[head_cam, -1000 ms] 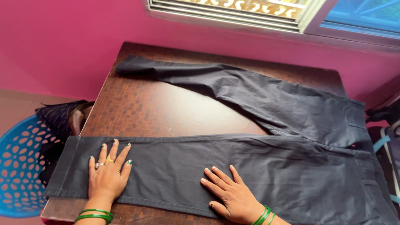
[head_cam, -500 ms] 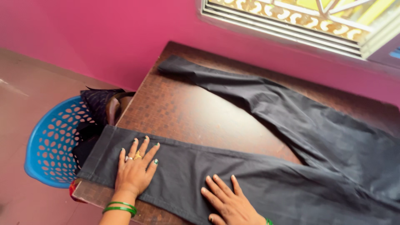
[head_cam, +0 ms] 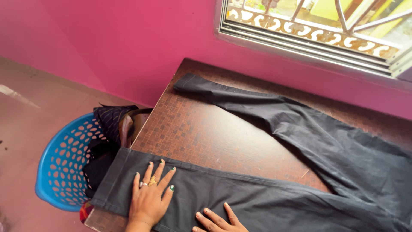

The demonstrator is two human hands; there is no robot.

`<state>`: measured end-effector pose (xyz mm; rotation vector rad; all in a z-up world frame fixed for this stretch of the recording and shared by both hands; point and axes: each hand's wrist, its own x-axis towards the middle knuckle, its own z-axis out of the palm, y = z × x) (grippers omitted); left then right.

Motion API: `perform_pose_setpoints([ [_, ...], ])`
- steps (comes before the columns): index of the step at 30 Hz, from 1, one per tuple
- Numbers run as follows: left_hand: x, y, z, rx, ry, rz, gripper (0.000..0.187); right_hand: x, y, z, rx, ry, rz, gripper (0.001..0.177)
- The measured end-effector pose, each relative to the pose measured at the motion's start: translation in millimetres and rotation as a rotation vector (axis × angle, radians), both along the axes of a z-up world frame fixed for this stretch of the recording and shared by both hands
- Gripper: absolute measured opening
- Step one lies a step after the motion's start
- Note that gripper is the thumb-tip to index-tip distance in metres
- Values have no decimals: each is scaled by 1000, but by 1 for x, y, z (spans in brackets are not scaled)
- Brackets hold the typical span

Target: The person takes a pair of black trousers from a laundry basket and lays them on a table. They smooth the fabric, fold the legs together, and then fold the trousers into a compact rectangle.

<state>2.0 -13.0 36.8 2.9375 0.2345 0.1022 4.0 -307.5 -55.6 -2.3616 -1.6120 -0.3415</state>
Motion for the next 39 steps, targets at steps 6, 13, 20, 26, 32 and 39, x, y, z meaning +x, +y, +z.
perform_pose_setpoints([
  [6,-2,14,-26,-1,-106,-87,57,5,45,8,-16,65,81,49],
  [13,10,79,-43,144,206,22,68,27,62,43,-188,471,-58,52],
  [20,37,100,-80,118,-211,-30,78,16,65,-4,-26,72,-198,48],
  [26,91,29,-53,-111,-212,-244,78,25,91,-67,83,215,-189,36],
  [32,124,-46,2,-599,75,-157,71,49,49,50,114,147,-288,46],
  [39,165,-116,-3,-1073,32,-107,66,90,-6,145,395,477,-742,44],
])
